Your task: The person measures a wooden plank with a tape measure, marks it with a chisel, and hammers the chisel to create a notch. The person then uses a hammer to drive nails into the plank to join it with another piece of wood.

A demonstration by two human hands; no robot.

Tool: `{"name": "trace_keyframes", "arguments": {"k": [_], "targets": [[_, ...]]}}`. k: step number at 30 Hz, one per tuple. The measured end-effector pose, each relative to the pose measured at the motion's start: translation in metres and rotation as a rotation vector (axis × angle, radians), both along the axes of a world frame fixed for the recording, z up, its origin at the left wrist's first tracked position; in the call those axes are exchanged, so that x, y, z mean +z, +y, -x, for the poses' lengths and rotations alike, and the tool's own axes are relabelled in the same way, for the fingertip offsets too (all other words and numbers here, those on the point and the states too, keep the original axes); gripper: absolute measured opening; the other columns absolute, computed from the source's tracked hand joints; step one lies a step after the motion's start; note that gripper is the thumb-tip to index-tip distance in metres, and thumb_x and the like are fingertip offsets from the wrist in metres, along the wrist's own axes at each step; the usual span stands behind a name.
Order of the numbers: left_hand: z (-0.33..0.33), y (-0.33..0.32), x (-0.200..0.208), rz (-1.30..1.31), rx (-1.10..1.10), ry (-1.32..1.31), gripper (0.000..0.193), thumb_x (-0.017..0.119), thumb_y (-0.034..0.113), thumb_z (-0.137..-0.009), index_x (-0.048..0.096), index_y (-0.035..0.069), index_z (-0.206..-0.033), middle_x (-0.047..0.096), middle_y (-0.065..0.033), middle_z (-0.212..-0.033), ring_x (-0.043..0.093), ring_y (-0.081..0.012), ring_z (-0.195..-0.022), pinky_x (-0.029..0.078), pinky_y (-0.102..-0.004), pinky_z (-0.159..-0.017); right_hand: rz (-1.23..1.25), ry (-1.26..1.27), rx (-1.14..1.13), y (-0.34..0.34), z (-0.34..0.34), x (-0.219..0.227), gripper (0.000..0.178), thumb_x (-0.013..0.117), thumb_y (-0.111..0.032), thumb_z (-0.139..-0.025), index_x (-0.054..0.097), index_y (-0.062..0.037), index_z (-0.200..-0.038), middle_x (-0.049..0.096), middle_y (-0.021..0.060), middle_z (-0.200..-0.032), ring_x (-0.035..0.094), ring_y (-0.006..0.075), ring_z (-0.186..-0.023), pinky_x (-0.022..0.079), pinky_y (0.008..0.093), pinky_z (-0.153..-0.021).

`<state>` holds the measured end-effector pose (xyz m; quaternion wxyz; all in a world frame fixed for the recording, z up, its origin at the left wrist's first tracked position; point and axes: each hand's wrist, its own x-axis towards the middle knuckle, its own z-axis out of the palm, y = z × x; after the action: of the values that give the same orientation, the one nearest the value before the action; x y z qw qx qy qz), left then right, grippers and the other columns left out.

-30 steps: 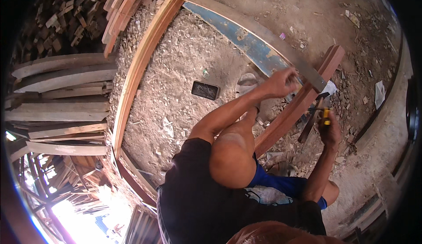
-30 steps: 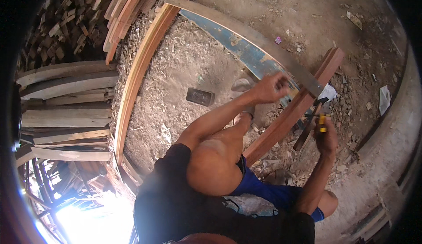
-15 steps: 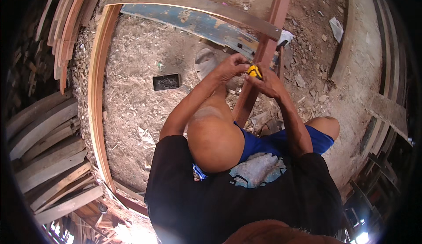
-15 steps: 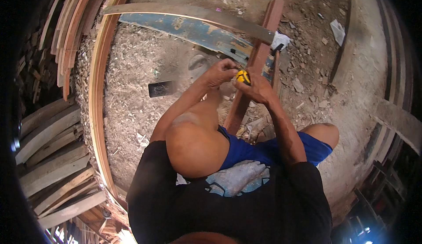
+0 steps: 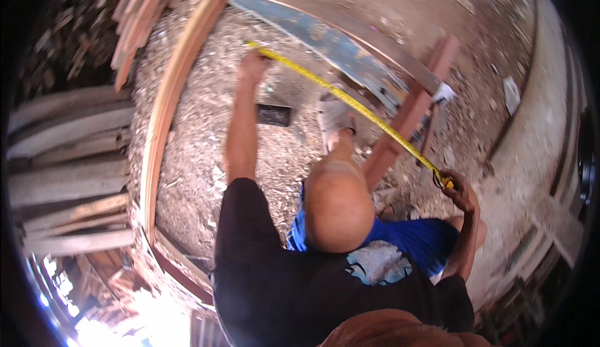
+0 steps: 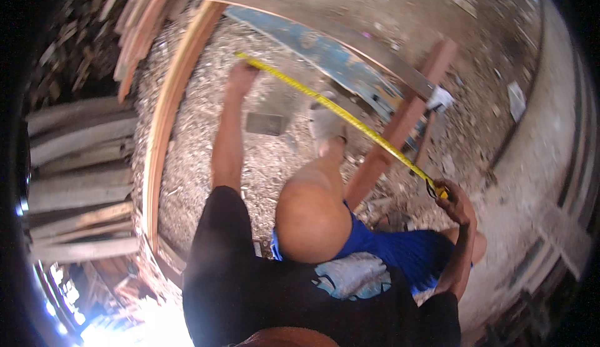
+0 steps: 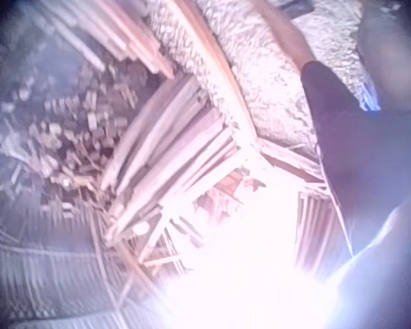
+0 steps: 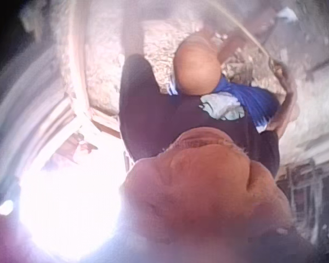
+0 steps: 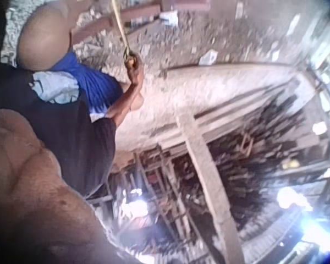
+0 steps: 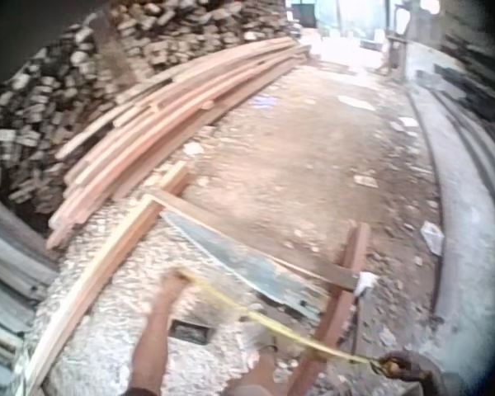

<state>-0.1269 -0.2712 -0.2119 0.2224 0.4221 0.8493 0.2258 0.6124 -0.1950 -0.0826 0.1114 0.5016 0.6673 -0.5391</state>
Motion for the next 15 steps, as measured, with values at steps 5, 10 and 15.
{"name": "trace_keyframes", "arguments": {"k": [5,10,15], "targets": [[-0.16,0.033,-0.009,-0.168,0.081,-1.041,0.033,0.068,0.022,-0.103,0.067,0.002,-0.129,0.074,-0.016,-0.114,0.076,-0.0292,-0.096,0.065,-0.0412,-0.085,-0.116,0.117,-0.062,0.006,0.113,-0.024,0.043,0.068,-0.017,-0.095,0.066,0.0021,-0.134,0.074,0.0132,-0.113,0.071,0.0235,-0.102,0.054,0.0376,-0.094],[-0.174,0.06,-0.038,-0.358,0.392,-1.317,0.02,0.059,0.019,-0.11,0.065,0.001,-0.114,0.073,-0.0118,-0.094,0.072,-0.0209,-0.074,0.067,-0.0371,-0.068,-0.349,0.18,-0.091,0.007,0.158,-0.037,0.04,0.066,-0.023,-0.1,0.068,0.0035,-0.13,0.075,0.014,-0.102,0.072,0.0239,-0.095,0.056,0.0378,-0.086],[-0.104,0.095,-0.016,-0.487,0.6,-1.109,0.022,0.057,0.018,-0.109,0.067,0.0,-0.102,0.07,-0.0121,-0.082,0.069,-0.019,-0.062,0.062,-0.0324,-0.055,-0.31,0.121,-0.093,0.027,0.096,-0.028,0.039,0.063,-0.022,-0.103,0.069,0.0009,-0.134,0.072,0.0211,-0.113,0.071,0.0317,-0.105,0.056,0.0429,-0.091]]}}
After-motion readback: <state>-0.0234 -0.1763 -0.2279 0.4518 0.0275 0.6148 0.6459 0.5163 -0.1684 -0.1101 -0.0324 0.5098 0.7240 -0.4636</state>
